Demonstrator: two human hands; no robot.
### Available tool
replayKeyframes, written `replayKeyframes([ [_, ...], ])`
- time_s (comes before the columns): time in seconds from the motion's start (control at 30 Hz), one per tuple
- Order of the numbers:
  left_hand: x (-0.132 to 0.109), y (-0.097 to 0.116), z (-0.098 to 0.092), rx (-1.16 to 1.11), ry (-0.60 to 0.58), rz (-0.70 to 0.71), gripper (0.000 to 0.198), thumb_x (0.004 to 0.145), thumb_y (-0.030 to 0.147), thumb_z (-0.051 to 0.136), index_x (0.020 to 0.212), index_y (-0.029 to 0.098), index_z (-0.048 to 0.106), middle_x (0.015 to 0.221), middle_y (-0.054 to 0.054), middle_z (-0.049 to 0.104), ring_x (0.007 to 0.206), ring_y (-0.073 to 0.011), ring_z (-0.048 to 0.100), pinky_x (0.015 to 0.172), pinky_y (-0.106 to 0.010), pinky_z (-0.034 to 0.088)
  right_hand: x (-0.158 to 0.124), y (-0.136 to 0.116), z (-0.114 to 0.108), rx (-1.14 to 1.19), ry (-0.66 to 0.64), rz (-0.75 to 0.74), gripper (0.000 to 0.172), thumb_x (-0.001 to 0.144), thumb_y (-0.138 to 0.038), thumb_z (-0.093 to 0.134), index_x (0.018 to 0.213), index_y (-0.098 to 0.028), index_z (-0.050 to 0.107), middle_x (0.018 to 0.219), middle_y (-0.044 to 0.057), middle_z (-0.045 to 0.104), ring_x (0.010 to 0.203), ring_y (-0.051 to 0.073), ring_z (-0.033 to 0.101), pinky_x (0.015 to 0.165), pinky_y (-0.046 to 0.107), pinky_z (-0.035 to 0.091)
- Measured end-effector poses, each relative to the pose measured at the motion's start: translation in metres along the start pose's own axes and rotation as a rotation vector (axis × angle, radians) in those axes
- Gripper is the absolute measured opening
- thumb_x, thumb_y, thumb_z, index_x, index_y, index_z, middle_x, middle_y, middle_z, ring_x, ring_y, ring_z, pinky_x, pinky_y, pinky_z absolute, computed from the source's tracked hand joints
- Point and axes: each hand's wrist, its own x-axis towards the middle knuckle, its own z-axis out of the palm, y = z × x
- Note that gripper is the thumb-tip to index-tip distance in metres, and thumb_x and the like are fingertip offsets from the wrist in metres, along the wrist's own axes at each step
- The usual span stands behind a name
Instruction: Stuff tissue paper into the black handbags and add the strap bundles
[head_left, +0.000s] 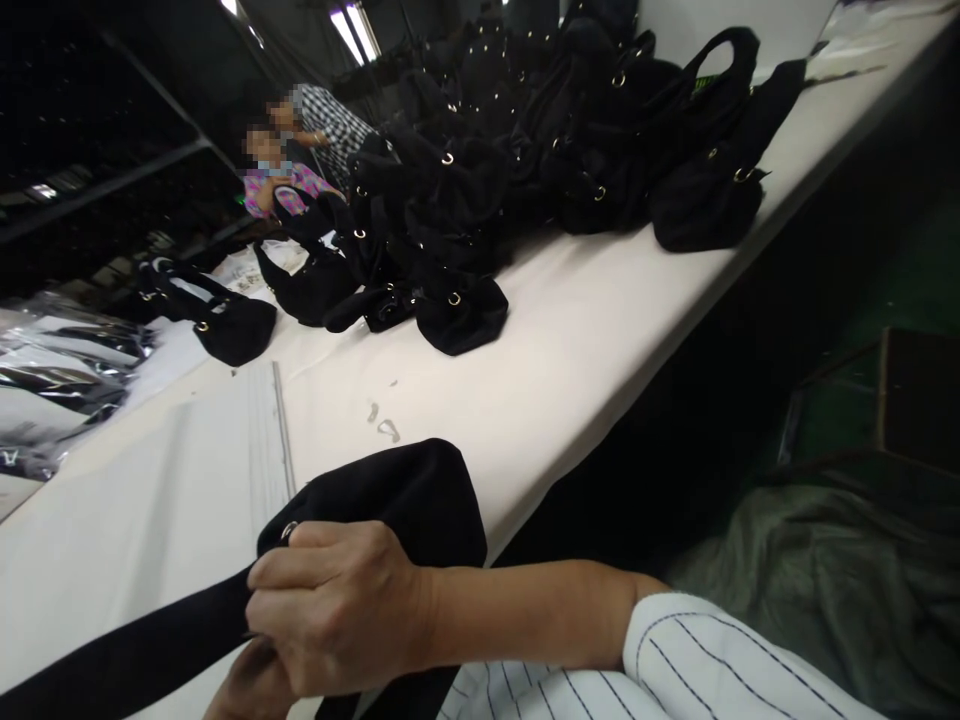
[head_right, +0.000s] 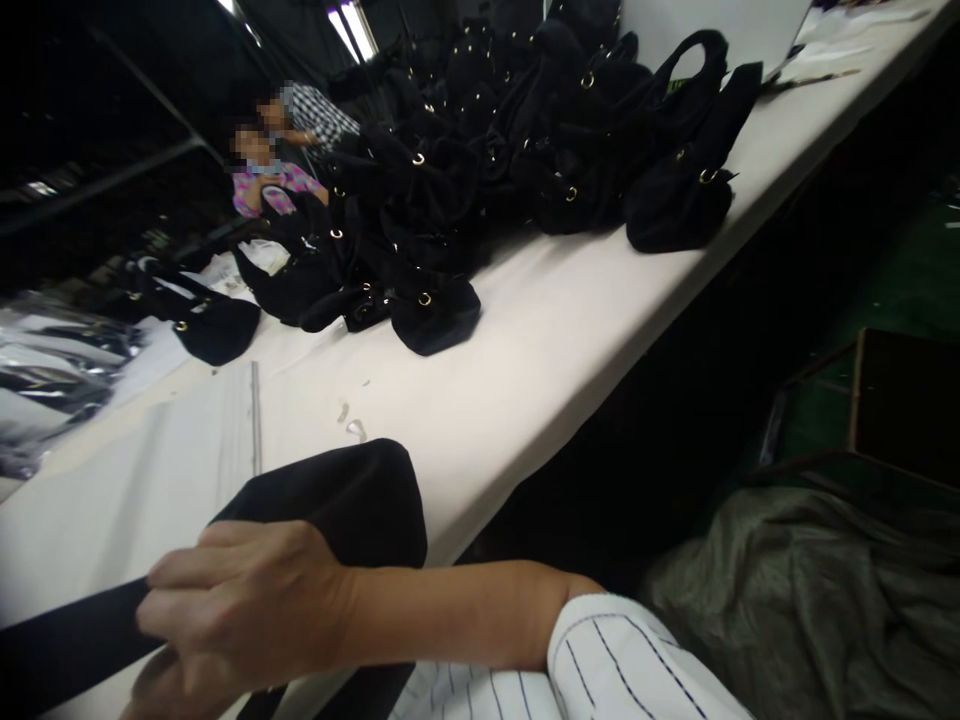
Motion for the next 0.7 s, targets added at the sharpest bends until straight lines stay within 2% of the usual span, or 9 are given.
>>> replayKeyframes([
  [0.13, 0.004, -0.004, 0.024, 0.008, 0.156, -0.005, 0.037, 0.083, 0.051, 0.036, 0.091, 0.025, 0.061, 0.059, -0.004, 0.047, 0.046, -0.0182, 0.033, 0.041, -0.034, 0.030, 0.005, 0.005, -0.011, -0.063, -0.017, -0.064, 0.019, 0.087, -0.014, 0.044, 0.072, -0.019, 0.055, 0.086, -0.002, 0.066, 0.073, 0.011, 0.054, 0.071, 0.021, 0.047],
  [0.2, 0.008, 0.005, 0.036, -0.143, 0.041, 0.012, 0.036, 0.084, 0.052, 0.039, 0.089, 0.024, 0.061, 0.064, -0.006, 0.052, 0.052, -0.0202, 0.043, 0.044, -0.034, 0.038, 0.006, 0.012, -0.016, -0.098, 0.014, -0.073, 0.020, 0.088, -0.014, 0.043, 0.075, -0.019, 0.056, 0.089, -0.002, 0.068, 0.074, 0.010, 0.054, 0.073, 0.021, 0.047],
  [0.3, 0.018, 0.031, 0.043, -0.389, -0.259, 0.069, 0.036, 0.082, 0.054, 0.054, 0.091, 0.021, 0.063, 0.078, -0.009, 0.062, 0.072, -0.0251, 0.060, 0.058, -0.036, 0.051, 0.002, 0.028, -0.030, -0.139, 0.122, -0.025, 0.021, 0.091, -0.014, 0.045, 0.074, -0.020, 0.055, 0.094, 0.000, 0.069, 0.076, 0.011, 0.056, 0.079, 0.023, 0.048],
  [0.4, 0.024, 0.061, 0.031, -0.501, -0.355, 0.155, 0.046, 0.075, 0.045, 0.074, 0.113, 0.021, 0.063, 0.108, -0.009, 0.068, 0.104, -0.0284, 0.063, 0.086, -0.037, 0.055, -0.009, 0.051, -0.059, -0.185, 0.314, 0.257, 0.019, 0.092, -0.017, 0.051, 0.074, -0.021, 0.054, 0.091, 0.004, 0.068, 0.083, 0.016, 0.058, 0.082, 0.028, 0.050],
  [0.47, 0.021, 0.077, 0.017, -0.508, -0.328, 0.281, 0.054, 0.080, 0.037, 0.073, 0.130, 0.025, 0.057, 0.133, -0.007, 0.059, 0.124, -0.0274, 0.054, 0.107, -0.037, 0.046, -0.019, 0.072, -0.085, -0.266, 0.436, 0.417, 0.019, 0.094, -0.021, 0.053, 0.075, -0.021, 0.055, 0.085, 0.007, 0.064, 0.084, 0.018, 0.059, 0.081, 0.031, 0.050],
  [0.5, 0.017, 0.081, 0.010, -0.495, -0.299, 0.342, 0.051, 0.084, 0.034, 0.069, 0.133, 0.027, 0.056, 0.139, -0.006, 0.055, 0.128, -0.0266, 0.051, 0.112, -0.037, 0.041, -0.023, 0.085, -0.099, -0.327, 0.480, 0.429, 0.019, 0.093, -0.022, 0.054, 0.074, -0.021, 0.054, 0.083, 0.007, 0.063, 0.083, 0.019, 0.059, 0.081, 0.032, 0.050],
  [0.57, 0.009, 0.082, 0.000, -0.470, -0.258, 0.416, 0.039, 0.090, 0.032, 0.062, 0.129, 0.026, 0.061, 0.137, -0.007, 0.056, 0.127, -0.0259, 0.052, 0.112, -0.037, 0.042, -0.030, 0.113, -0.125, -0.501, 0.540, 0.431, 0.019, 0.091, -0.026, 0.059, 0.073, -0.020, 0.055, 0.087, 0.008, 0.064, 0.085, 0.020, 0.060, 0.083, 0.035, 0.049],
  [0.63, 0.001, 0.072, -0.003, -0.483, -0.272, 0.419, 0.034, 0.092, 0.030, 0.060, 0.124, 0.024, 0.065, 0.131, -0.008, 0.061, 0.120, -0.0251, 0.057, 0.106, -0.038, 0.048, -0.030, 0.133, -0.144, -0.680, 0.529, 0.443, 0.019, 0.089, -0.030, 0.062, 0.076, -0.018, 0.061, 0.086, 0.009, 0.065, 0.083, 0.023, 0.060, 0.080, 0.037, 0.049],
  [0.7, -0.005, 0.052, -0.003, -0.490, -0.290, 0.379, 0.032, 0.092, 0.029, 0.059, 0.124, 0.023, 0.064, 0.126, -0.008, 0.064, 0.116, -0.0233, 0.060, 0.104, -0.037, 0.051, -0.023, 0.131, -0.154, -0.757, 0.530, 0.455, 0.019, 0.087, -0.032, 0.065, 0.091, -0.014, 0.070, 0.097, 0.012, 0.065, 0.078, 0.022, 0.059, 0.073, 0.037, 0.051],
])
